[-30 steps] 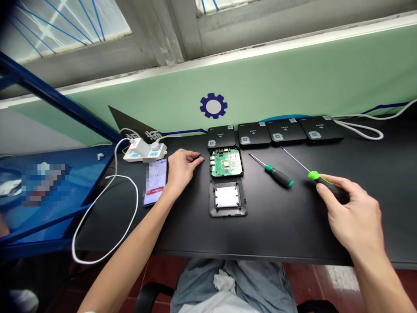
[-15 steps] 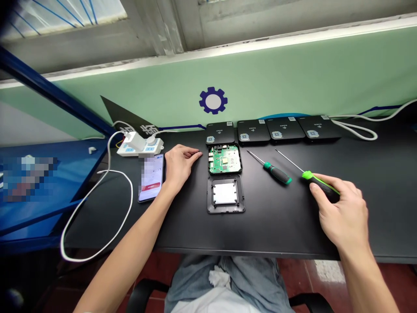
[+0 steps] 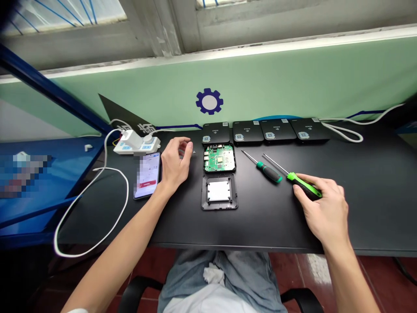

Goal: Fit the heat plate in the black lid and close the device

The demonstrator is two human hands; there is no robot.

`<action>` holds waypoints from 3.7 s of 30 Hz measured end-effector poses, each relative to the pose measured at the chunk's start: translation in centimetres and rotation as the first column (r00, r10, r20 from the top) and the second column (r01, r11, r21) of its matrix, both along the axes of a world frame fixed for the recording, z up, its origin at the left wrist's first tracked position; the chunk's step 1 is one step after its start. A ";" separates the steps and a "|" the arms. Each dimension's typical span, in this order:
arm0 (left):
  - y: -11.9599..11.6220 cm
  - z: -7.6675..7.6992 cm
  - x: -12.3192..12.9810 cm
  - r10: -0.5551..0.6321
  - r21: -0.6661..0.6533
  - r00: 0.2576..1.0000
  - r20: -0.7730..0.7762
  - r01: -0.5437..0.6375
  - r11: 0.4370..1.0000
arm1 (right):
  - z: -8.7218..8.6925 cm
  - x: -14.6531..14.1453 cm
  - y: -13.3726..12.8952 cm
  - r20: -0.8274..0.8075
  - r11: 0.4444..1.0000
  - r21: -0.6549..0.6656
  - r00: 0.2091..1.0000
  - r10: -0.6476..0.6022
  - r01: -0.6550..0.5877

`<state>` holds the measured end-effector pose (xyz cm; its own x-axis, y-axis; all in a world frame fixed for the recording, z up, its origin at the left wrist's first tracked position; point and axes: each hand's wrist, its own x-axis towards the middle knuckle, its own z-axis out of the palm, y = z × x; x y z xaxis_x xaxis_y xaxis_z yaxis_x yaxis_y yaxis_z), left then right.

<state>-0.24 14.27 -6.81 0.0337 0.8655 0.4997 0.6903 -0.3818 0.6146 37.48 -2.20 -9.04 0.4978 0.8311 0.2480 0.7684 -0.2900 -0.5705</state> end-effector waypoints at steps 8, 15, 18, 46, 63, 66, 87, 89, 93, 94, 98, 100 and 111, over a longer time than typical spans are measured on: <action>-0.4 -0.3 -0.6 -0.155 0.046 0.988 -0.005 0.155 0.987 | 0.8 -2.4 -0.8 0.180 0.993 0.111 0.983 0.026 -0.046; -0.8 -0.2 0.2 -0.305 0.069 0.952 0.021 0.303 0.951 | 3.3 -7.5 1.6 0.179 0.732 0.046 0.727 0.663 -0.680; -0.8 -0.2 0.2 -0.322 0.074 0.947 0.024 0.319 0.945 | 4.1 -8.6 3.9 0.124 0.565 -0.046 0.557 0.821 -0.824; -10.7 1.9 -1.5 -0.333 -0.334 0.937 -0.101 0.284 0.899 | 1.9 -8.4 5.7 -0.065 0.427 -0.032 0.428 0.901 -0.904; -12.6 -0.1 -1.0 -0.255 -0.321 0.967 -0.001 0.241 0.916 | 2.6 -8.6 5.8 -0.031 0.402 0.070 0.400 0.916 -0.913; -12.5 -0.1 -1.0 -0.260 -0.315 0.966 0.009 0.250 0.916 | 2.6 -8.7 5.9 -0.018 0.395 0.065 0.395 0.918 -0.916; -12.3 -0.2 -1.0 -0.277 -0.312 0.961 -0.020 0.257 0.915 | 2.6 -8.6 5.8 -0.009 0.395 0.036 0.395 0.919 -0.918; -12.3 -0.2 -1.0 -0.277 -0.316 0.960 -0.035 0.252 0.915 | 2.5 -8.6 5.8 -0.021 0.398 0.029 0.398 0.917 -0.917; -12.3 -0.2 -0.9 -0.284 -0.325 0.956 -0.069 0.247 0.913 | 2.3 -8.6 5.7 -0.029 0.403 0.013 0.403 0.915 -0.915; -12.3 -0.3 -0.8 -0.283 -0.326 0.956 -0.073 0.245 0.913 | 2.2 -8.6 5.8 -0.028 0.403 0.008 0.402 0.915 -0.915; -12.4 -0.4 -0.7 -0.273 -0.322 0.957 -0.094 0.231 0.918 | 2.4 -8.5 5.9 -0.019 0.397 -0.015 0.397 0.918 -0.918; -12.4 -0.3 -0.7 -0.278 -0.323 0.956 -0.096 0.234 0.917 | 2.5 -8.5 5.9 -0.019 0.396 -0.022 0.397 0.918 -0.918; -12.7 0.3 -0.9 -0.167 -0.374 0.971 0.172 0.221 0.901 | 2.0 -8.3 5.9 -0.038 0.396 0.021 0.395 0.918 -0.918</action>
<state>-1.15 1.58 -6.51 0.1780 0.9744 0.1373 0.5292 -0.2125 0.8214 29.22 3.71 -7.06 -0.5580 0.7925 0.2462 0.5499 0.5753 -0.6055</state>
